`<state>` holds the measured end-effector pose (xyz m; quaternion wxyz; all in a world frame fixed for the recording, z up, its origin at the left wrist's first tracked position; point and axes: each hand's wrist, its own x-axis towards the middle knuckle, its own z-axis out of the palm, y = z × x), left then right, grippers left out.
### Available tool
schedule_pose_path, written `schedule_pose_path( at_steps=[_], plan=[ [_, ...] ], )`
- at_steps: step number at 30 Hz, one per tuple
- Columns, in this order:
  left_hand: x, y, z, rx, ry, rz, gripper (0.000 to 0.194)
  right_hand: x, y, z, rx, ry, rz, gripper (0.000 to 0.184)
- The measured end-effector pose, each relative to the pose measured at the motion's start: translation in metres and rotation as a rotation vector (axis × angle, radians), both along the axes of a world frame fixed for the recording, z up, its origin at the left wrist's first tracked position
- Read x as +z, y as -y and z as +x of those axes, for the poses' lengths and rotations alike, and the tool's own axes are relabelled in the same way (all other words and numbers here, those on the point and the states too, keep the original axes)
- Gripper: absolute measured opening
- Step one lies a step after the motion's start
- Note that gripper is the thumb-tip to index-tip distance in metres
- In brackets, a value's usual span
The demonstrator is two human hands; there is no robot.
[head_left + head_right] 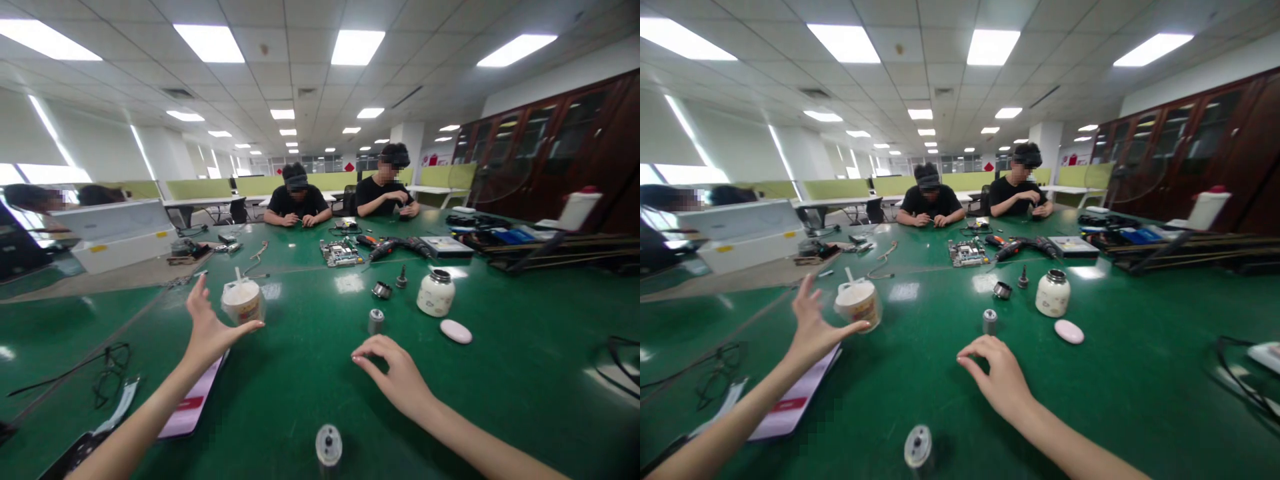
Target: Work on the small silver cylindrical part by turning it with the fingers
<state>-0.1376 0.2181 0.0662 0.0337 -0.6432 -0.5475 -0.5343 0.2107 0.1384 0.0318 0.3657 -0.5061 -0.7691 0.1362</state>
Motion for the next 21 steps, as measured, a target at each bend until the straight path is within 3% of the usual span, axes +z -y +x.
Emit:
schedule_pose_path(
  at_steps=[3, 6, 9, 12, 15, 21],
  plan=[
    [0.0, 0.051, 0.028, 0.027, 0.001, 0.219, 0.099, 0.018, 0.027, -0.019, 0.261, -0.131, -0.031, 0.005],
    [-0.009, 0.098, 0.062, -0.082, 0.032, 0.176, 0.062, 0.026, 0.048, -0.033, 0.396, -0.118, -0.04, 0.001],
    [-0.026, 0.131, 0.09, -0.218, 0.027, 0.099, 0.048, 0.024, 0.056, -0.039, 0.428, -0.064, -0.058, 0.002],
    [-0.045, 0.146, 0.107, -0.334, 0.008, 0.017, 0.045, 0.018, 0.056, -0.04, 0.433, -0.003, -0.048, 0.002],
    [-0.06, 0.15, 0.114, -0.369, 0.084, -0.017, 0.04, 0.015, 0.056, -0.039, 0.435, 0.006, -0.001, 0.001],
    [-0.075, 0.153, 0.117, -0.439, 0.172, -0.082, 0.034, 0.018, 0.056, -0.039, 0.403, 0.013, 0.009, 0.006]
  ],
)
